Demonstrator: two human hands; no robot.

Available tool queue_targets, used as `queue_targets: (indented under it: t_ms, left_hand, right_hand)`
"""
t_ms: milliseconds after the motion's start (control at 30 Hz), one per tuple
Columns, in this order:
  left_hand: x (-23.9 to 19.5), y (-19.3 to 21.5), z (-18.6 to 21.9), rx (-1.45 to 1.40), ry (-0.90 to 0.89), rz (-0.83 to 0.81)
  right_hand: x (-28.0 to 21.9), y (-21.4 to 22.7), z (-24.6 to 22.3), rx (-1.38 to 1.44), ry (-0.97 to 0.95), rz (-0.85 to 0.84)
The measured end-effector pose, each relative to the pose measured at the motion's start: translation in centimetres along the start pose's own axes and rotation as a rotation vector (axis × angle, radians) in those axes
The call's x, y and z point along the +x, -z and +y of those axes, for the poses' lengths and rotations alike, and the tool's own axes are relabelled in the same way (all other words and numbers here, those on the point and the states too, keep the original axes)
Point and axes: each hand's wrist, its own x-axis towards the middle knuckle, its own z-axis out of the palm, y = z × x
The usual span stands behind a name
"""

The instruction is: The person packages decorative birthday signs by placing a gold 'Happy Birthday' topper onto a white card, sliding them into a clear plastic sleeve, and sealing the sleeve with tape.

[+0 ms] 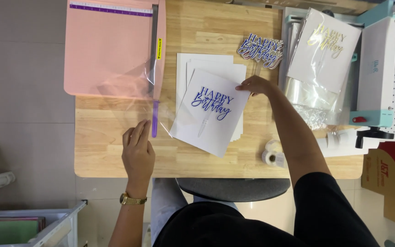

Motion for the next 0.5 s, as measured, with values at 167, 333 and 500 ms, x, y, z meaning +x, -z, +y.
queue_targets:
  t_ms: [167, 333, 500]
  left_hand:
    - [1.7, 0.6, -0.6, -0.161, -0.074, -0.020]
    - [3.0, 0.6, -2.1, -0.243, -0.144, -0.110]
    - [3.9, 0.5, -3.2, -0.340, -0.206, -0.221]
  right_hand:
    - [-5.7, 0.0, -6.1, 0.044, -0.247, -0.157]
    - [-14.1, -2.1, -3.8, 0.195, -0.190, -0.043]
    - [-26.7, -8.8, 0.2, 0.378, -0.175, 0.232]
